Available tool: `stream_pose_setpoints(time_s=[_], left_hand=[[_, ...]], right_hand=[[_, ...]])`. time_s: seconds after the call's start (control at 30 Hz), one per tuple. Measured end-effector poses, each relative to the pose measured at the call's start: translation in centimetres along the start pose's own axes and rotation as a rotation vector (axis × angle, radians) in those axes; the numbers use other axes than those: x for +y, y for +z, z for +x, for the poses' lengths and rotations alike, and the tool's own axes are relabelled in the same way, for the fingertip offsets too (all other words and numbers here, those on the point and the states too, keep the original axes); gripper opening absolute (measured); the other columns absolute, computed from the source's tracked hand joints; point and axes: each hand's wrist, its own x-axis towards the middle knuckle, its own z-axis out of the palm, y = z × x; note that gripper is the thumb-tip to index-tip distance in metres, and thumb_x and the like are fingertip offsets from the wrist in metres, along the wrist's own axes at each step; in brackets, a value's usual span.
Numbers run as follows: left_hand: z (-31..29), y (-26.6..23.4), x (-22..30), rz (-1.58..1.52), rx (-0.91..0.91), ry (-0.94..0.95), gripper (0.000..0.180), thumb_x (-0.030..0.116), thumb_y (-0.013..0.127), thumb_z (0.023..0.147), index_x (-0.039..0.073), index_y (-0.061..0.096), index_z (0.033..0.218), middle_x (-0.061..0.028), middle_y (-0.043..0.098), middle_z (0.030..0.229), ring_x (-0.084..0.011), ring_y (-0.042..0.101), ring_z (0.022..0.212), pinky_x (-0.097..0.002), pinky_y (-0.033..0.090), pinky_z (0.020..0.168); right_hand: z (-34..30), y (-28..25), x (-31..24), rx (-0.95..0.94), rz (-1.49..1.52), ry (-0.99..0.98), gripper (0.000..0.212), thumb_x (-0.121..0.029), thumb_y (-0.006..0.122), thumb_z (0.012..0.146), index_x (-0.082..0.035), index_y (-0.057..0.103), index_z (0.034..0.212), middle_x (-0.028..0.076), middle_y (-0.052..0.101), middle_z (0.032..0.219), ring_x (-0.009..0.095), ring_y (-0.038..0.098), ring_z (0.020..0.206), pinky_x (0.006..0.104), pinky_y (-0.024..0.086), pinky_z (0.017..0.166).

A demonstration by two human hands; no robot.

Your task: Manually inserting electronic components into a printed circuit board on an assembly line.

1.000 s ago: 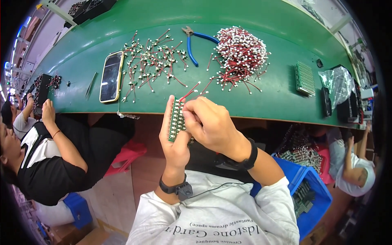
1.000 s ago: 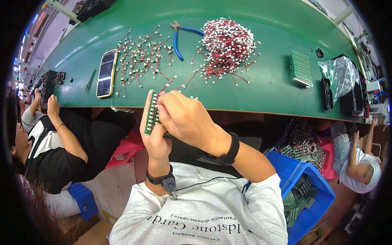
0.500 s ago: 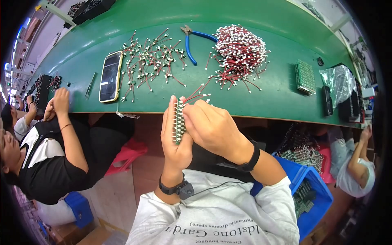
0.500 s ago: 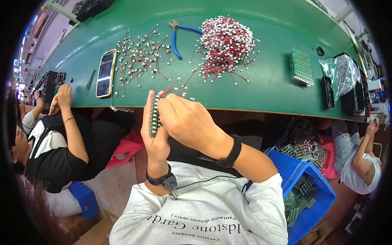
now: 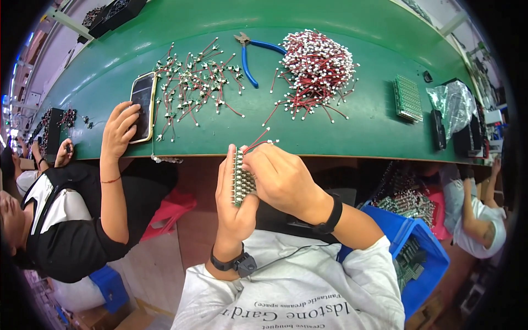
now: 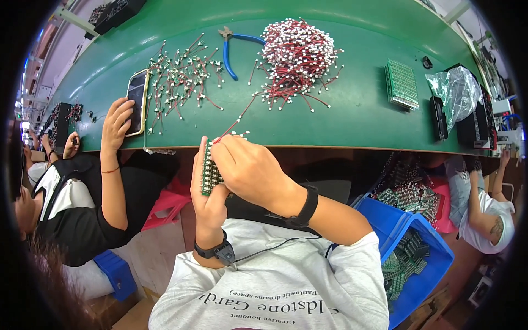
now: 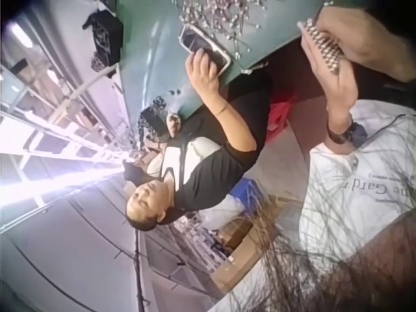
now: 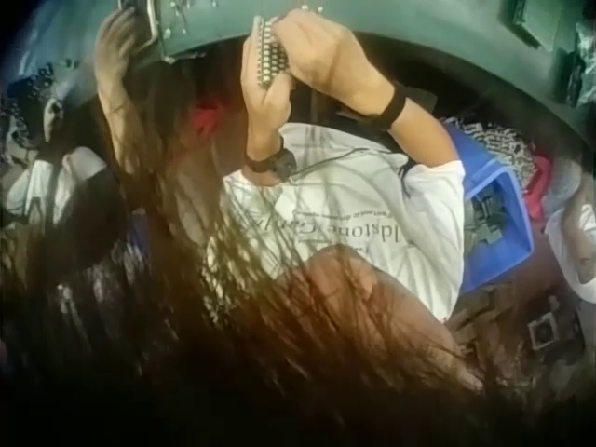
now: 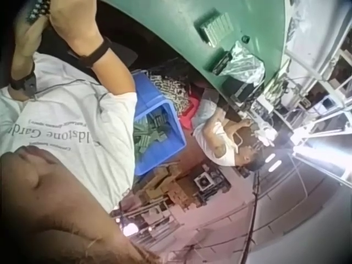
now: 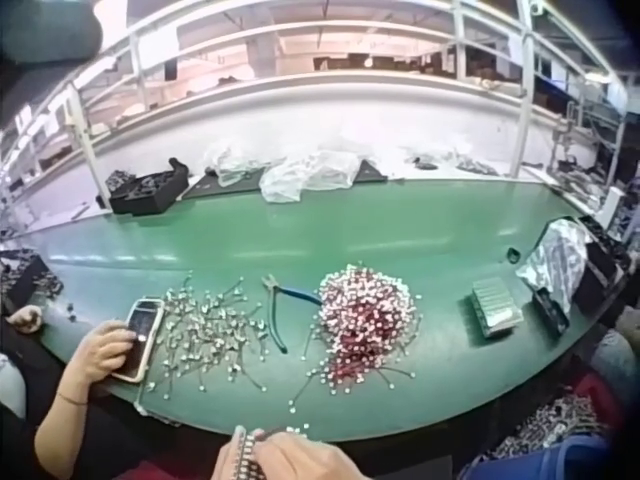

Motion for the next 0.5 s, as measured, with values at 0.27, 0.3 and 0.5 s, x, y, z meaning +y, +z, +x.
stream_pose_setpoints(time_s=[0.27,0.3,0.5], left_hand=[[1.3,-2.1,0.6,-0.457,0.306,-0.094,0.082,-0.008,0.040,0.068,-0.011,0.029,0.149,-0.0241,0.051,0.139,-0.0300,0.056,0.124,-0.0369,0.047,0.103],[1.3,-2.3,0.4,-0.490,0.304,-0.089,0.082,-0.008,0.039,0.068,-0.012,0.029,0.149,-0.0251,0.051,0.139,-0.0315,0.056,0.124,-0.0376,0.048,0.102],[1.5,-1.8,0.1,-0.570,0.265,-0.108,0.082,-0.007,0.040,0.068,-0.014,0.026,0.148,-0.0259,0.050,0.138,-0.0332,0.057,0.124,-0.0402,0.049,0.103]], right_hand=[[2.6,-2.2,5.6,-0.014,-0.087,0.191,0.022,-0.001,0.077,0.072,-0.008,0.069,0.091,0.010,0.063,0.096,0.030,0.059,0.089,0.0376,0.049,0.074],[2.4,-1.7,6.3,-0.014,-0.088,0.190,0.022,-0.001,0.077,0.072,-0.008,0.069,0.091,0.010,0.063,0.096,0.030,0.059,0.089,0.0376,0.049,0.074],[3.0,-0.1,7.1,-0.009,-0.139,-0.073,0.019,-0.001,0.074,0.074,-0.007,0.067,0.091,0.008,0.062,0.094,0.029,0.059,0.092,0.0372,0.049,0.081]])
